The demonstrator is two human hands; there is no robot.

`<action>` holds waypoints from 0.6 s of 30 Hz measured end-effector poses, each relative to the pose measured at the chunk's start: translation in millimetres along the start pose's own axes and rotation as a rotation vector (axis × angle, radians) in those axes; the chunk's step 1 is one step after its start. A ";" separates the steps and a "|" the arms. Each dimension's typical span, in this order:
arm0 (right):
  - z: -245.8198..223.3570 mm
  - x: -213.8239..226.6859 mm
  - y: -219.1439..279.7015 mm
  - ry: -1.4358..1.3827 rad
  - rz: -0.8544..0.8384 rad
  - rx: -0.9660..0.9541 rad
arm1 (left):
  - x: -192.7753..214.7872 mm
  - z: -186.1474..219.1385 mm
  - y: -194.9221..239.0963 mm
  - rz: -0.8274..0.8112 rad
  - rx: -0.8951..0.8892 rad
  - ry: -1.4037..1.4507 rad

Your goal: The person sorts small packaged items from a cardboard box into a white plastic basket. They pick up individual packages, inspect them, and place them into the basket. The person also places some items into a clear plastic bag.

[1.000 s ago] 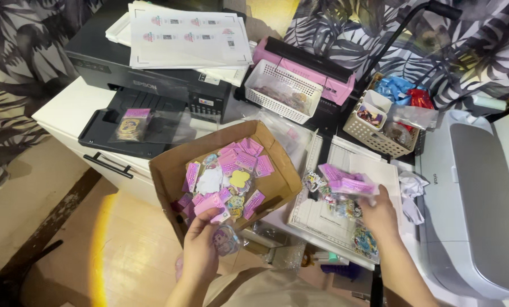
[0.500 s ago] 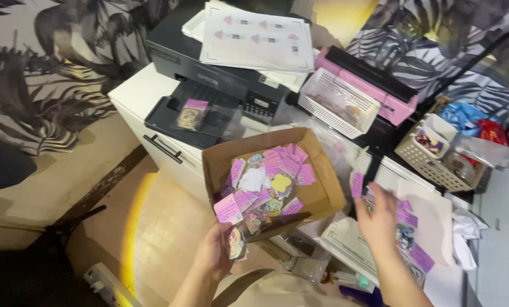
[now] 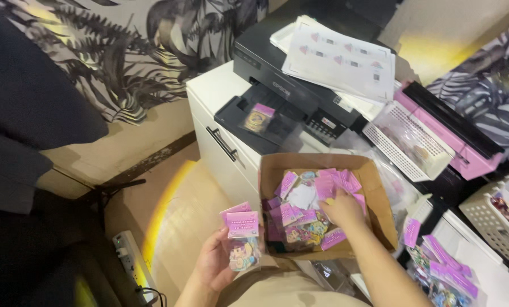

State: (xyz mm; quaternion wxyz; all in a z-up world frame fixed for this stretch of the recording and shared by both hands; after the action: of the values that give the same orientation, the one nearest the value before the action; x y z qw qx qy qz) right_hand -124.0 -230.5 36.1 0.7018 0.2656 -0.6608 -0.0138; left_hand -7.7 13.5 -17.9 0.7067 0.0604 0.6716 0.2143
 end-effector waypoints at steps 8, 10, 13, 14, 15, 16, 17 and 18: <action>53.8 5.8 -1.4 -0.464 0.034 -0.166 | 5.1 2.2 -21.2 0.109 0.082 0.072; 60.6 8.1 3.3 -0.501 0.130 -0.159 | -4.4 1.4 -25.2 0.129 0.091 0.024; 51.3 20.8 28.6 -0.875 0.282 -0.230 | -23.2 -11.6 -32.8 -0.044 0.198 -0.074; 43.8 19.4 33.9 -0.968 0.236 -0.193 | -25.9 -14.7 -39.0 0.011 0.148 -0.087; 35.0 18.4 39.1 -1.061 0.188 -0.152 | -28.5 -16.9 -44.6 0.067 0.096 -0.100; 29.3 8.0 42.5 -1.065 0.188 -0.154 | -30.0 -22.9 -48.0 0.068 0.098 -0.104; 21.6 -3.6 45.4 -1.298 0.128 -0.139 | -30.4 -30.9 -52.0 0.092 0.125 -0.150; 13.5 -14.4 48.4 -1.530 0.063 -0.120 | -30.8 -38.9 -55.7 0.116 0.152 -0.196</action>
State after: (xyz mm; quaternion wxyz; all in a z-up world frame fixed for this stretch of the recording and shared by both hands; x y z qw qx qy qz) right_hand -154.5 -188.3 41.6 0.0626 0.1245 -0.9678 -0.2097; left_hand -33.5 -56.4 -13.7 0.7488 0.1730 0.6090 0.1964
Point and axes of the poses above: each hand's wrist, its own y-axis away from the middle knuckle, its own x-axis out of the back of the hand, z = x × y, the point moved 5 cm from there along -y, towards the middle knuckle, and after that the axes turned 6 degrees about z, right-handed, at the moved point
